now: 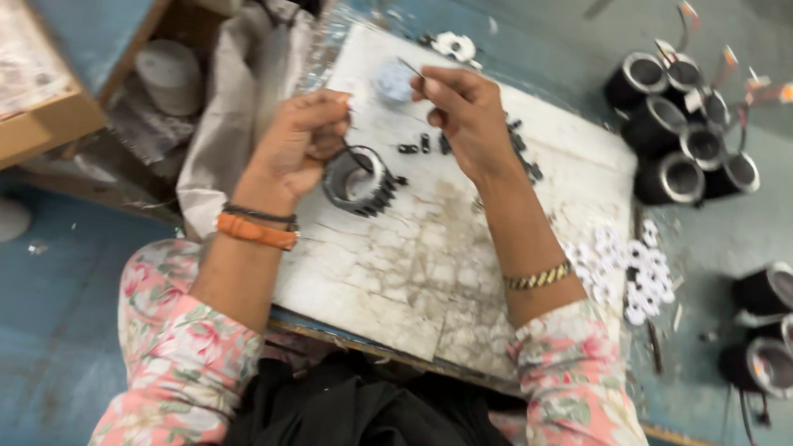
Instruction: The person assembles small cylindrical electronic components by inserting white plastic pieces and securing them with screws using a green electric screwdriver. They handle multiple units one at a time, placing finished items on the table.
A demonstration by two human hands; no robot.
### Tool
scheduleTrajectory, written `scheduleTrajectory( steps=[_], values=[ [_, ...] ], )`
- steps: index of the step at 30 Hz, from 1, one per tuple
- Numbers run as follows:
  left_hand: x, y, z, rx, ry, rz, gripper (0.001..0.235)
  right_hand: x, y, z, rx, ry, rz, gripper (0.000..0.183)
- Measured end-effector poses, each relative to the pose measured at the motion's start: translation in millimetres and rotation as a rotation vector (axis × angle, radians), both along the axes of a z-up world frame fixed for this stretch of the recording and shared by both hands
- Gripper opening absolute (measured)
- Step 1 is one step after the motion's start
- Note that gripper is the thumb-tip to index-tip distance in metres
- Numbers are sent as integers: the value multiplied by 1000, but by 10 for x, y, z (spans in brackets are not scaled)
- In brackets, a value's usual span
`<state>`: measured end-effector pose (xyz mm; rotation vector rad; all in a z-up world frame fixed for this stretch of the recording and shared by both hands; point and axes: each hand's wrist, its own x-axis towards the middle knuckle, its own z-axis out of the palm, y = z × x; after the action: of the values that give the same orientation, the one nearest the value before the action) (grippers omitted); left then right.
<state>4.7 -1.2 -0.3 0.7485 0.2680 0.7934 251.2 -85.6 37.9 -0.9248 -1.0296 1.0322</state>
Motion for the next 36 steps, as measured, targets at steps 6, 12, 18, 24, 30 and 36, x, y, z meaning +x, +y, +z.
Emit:
scheduleTrajectory(
  steps=[6, 12, 18, 24, 30, 36],
  values=[
    [17, -57, 75, -20, -20, -15, 10, -29, 18, -107, 19, 57, 95, 19],
    [32, -79, 94, -29, -44, -25, 8, -73, 8, -136, 49, 50, 130, 18],
    [34, -93, 90, -28, -48, -33, 7, -160, 33, -170, 41, 13, 98, 21],
    [32, -90, 79, -22, -66, -67, 7, -180, 60, -239, 55, -30, 76, 22],
    [27, -117, 92, -22, -76, -78, 9, -250, 43, -223, 39, -171, 10, 22],
    [26, -123, 109, -19, -78, -70, 9, -307, 1, -101, 61, -300, -13, 19]
  ],
)
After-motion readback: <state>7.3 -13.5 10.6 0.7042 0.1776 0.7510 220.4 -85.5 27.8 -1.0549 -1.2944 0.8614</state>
